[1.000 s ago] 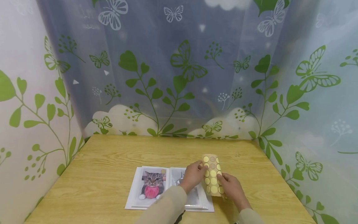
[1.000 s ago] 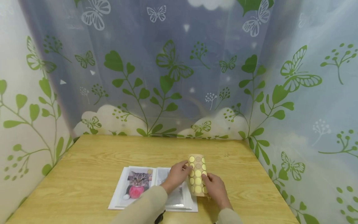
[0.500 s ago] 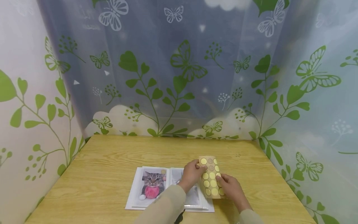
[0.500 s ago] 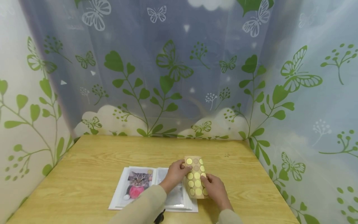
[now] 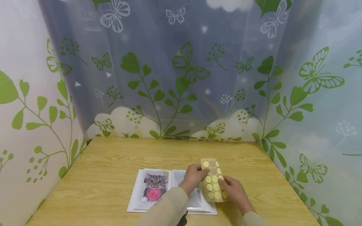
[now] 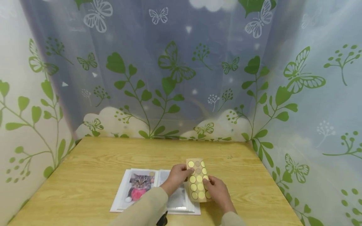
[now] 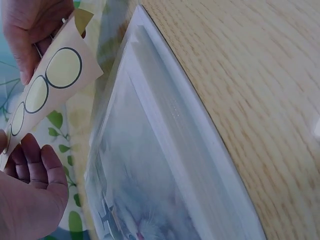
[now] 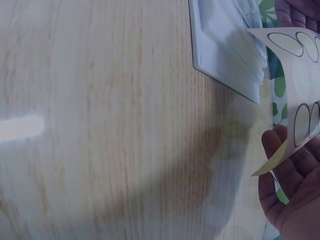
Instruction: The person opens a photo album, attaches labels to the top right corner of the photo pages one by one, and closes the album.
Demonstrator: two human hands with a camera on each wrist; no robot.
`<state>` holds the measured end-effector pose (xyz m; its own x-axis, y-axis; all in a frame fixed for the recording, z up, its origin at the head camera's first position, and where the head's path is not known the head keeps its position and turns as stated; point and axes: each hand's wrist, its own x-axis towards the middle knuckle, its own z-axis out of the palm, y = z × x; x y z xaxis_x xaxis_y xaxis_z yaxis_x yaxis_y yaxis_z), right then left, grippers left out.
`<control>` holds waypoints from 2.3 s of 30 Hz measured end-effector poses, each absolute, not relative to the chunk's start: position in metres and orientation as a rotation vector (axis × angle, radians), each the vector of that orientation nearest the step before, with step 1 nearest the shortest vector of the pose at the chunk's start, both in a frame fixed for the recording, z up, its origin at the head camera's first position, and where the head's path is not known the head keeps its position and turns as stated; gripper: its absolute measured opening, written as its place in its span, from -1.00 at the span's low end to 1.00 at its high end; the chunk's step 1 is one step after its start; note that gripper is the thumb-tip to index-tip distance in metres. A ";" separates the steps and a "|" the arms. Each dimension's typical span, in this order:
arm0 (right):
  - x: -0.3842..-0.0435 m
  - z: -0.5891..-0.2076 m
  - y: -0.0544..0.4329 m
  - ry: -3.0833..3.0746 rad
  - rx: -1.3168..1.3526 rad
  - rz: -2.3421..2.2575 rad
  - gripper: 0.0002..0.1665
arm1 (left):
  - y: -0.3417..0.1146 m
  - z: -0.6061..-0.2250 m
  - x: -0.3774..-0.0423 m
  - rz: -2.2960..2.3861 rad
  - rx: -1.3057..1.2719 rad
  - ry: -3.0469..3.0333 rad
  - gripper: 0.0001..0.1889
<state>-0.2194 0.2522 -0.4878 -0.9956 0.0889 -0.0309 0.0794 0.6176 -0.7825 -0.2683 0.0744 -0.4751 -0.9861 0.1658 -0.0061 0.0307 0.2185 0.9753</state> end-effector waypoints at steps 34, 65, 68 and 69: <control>-0.218 -0.481 0.232 -2.621 0.082 0.949 -0.63 | 0.071 -0.480 -0.261 1.889 0.216 2.291 -0.81; -0.216 -0.474 0.226 -2.741 -0.045 0.976 -0.68 | 0.070 -0.483 -0.257 1.897 0.297 2.171 -0.74; -0.217 -0.474 0.226 -2.745 -0.034 0.953 -0.71 | 0.070 -0.483 -0.257 1.905 0.294 2.165 -0.74; -0.217 -0.474 0.226 -2.743 -0.033 0.944 -0.73 | 0.070 -0.483 -0.257 1.911 0.290 2.161 -0.74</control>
<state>-0.2166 0.2255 -0.4736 -0.9711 0.0985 0.2176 -0.0562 0.7911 -0.6091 -0.2569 0.0703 -0.4832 -0.9509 0.3055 -0.0491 -0.0114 0.1240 0.9922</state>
